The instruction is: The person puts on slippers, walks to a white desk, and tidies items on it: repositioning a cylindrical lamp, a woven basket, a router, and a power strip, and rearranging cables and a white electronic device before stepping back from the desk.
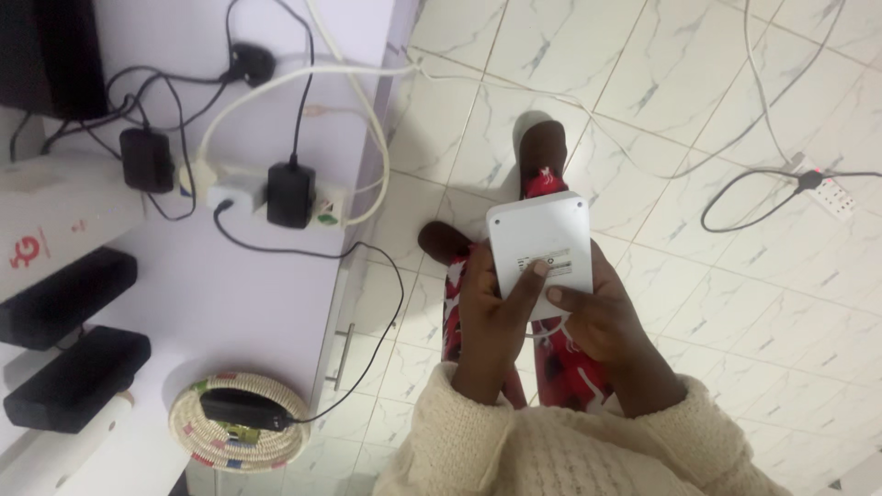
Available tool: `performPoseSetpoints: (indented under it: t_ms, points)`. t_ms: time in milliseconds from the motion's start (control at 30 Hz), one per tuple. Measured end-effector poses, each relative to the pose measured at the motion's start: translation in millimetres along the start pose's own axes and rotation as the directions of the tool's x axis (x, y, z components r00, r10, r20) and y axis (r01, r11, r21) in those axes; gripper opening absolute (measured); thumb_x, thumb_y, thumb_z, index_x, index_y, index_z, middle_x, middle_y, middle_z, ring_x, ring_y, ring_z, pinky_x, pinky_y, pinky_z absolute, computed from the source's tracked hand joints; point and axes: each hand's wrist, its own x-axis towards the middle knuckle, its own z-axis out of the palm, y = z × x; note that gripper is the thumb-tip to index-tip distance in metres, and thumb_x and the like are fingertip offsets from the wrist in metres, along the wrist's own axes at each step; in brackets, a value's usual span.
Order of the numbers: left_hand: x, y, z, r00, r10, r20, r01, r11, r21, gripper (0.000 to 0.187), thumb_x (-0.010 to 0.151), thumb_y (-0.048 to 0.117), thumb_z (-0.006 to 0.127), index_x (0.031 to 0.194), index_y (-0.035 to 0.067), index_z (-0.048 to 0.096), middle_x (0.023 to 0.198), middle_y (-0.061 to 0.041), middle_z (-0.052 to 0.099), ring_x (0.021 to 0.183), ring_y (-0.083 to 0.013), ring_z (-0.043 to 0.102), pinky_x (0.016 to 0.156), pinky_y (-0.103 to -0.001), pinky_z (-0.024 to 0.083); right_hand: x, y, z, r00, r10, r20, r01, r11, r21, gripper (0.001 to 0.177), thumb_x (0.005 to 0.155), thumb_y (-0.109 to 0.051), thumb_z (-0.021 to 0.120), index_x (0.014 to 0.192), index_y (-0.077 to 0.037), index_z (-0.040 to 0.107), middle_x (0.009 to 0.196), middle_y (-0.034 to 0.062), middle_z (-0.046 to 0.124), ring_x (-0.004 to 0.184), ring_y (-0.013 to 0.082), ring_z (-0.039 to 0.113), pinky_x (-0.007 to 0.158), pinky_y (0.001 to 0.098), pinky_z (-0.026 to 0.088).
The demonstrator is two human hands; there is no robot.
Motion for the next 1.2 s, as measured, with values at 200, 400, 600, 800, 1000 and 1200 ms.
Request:
performPoseSetpoints:
  t_ms: [200,400,600,800,1000,1200]
  points:
    - [29.2,-8.4,31.6,0.99,-0.097,-0.107,0.075,0.979,-0.191,0.025,0.096,0.016,0.069,0.115,0.0,0.063,0.099,-0.008,0.074,0.087,-0.0138,0.07,0.077,-0.028,0.058,22.6,-45.8,-12.7,0.999,0.027,-0.041,-0.034,0.98,-0.197,0.07,0.088,-0.002,0.062,0.154,-0.002,0.036,0.134,0.0141,0.059,0.122,0.025,0.058,0.1,0.0411,0.05]
    - [74.3,6.4,73.7,0.974,-0.028,-0.226,-0.014,0.983,-0.184,0.025,0.097,0.015,0.07,0.115,0.0,0.064,0.101,-0.009,0.074,0.089,-0.0131,0.069,0.079,-0.027,0.057,62.3,-118.8,-29.0,0.992,0.071,0.107,-0.032,0.944,-0.328,0.058,0.097,-0.007,0.06,0.15,0.002,0.041,0.137,0.0169,0.06,0.128,0.024,0.058,0.107,0.0384,0.05]
    - [121.2,29.8,113.9,0.968,0.027,-0.248,-0.082,0.973,-0.214,0.027,0.096,0.014,0.07,0.117,0.0,0.062,0.101,-0.008,0.073,0.086,-0.0116,0.067,0.077,-0.027,0.058,100.7,-190.9,-45.0,0.976,0.043,0.213,0.069,0.867,-0.494,0.053,0.099,-0.001,0.059,0.15,0.001,0.045,0.126,0.0117,0.062,0.119,0.0212,0.059,0.101,0.0352,0.054]
    - [142.4,51.9,122.5,0.958,0.027,-0.286,-0.056,0.994,-0.096,0.027,0.097,0.015,0.07,0.117,-0.001,0.061,0.1,-0.009,0.072,0.084,-0.0127,0.068,0.074,-0.028,0.059,138.9,-223.4,-35.8,0.969,0.065,0.237,0.091,0.801,-0.591,0.048,0.1,-0.002,0.057,0.146,-0.001,0.047,0.124,0.0095,0.064,0.115,0.0181,0.062,0.099,0.0346,0.055]
    - [162.4,72.7,105.8,0.946,-0.067,-0.317,0.02,0.989,-0.149,0.034,0.094,0.015,0.07,0.122,0.0,0.058,0.102,-0.009,0.073,0.086,-0.0138,0.069,0.076,-0.028,0.06,195.0,-212.5,-10.4,0.995,0.032,0.092,0.023,0.845,-0.535,0.039,0.102,-0.008,0.06,0.139,0.0,0.056,0.114,0.0116,0.067,0.106,0.0212,0.067,0.092,0.0379,0.059]
    - [185.2,93.2,72.2,0.946,-0.064,-0.318,0.032,0.994,-0.103,0.035,0.096,0.015,0.07,0.124,-0.001,0.058,0.106,-0.01,0.073,0.091,-0.0139,0.068,0.081,-0.029,0.059,329.1,-212.7,7.2,0.997,-0.056,0.044,0.07,0.853,-0.517,0.051,0.098,-0.022,0.061,0.146,-0.009,0.048,0.135,0.0145,0.062,0.117,0.0279,0.064,0.096,0.0482,0.06]
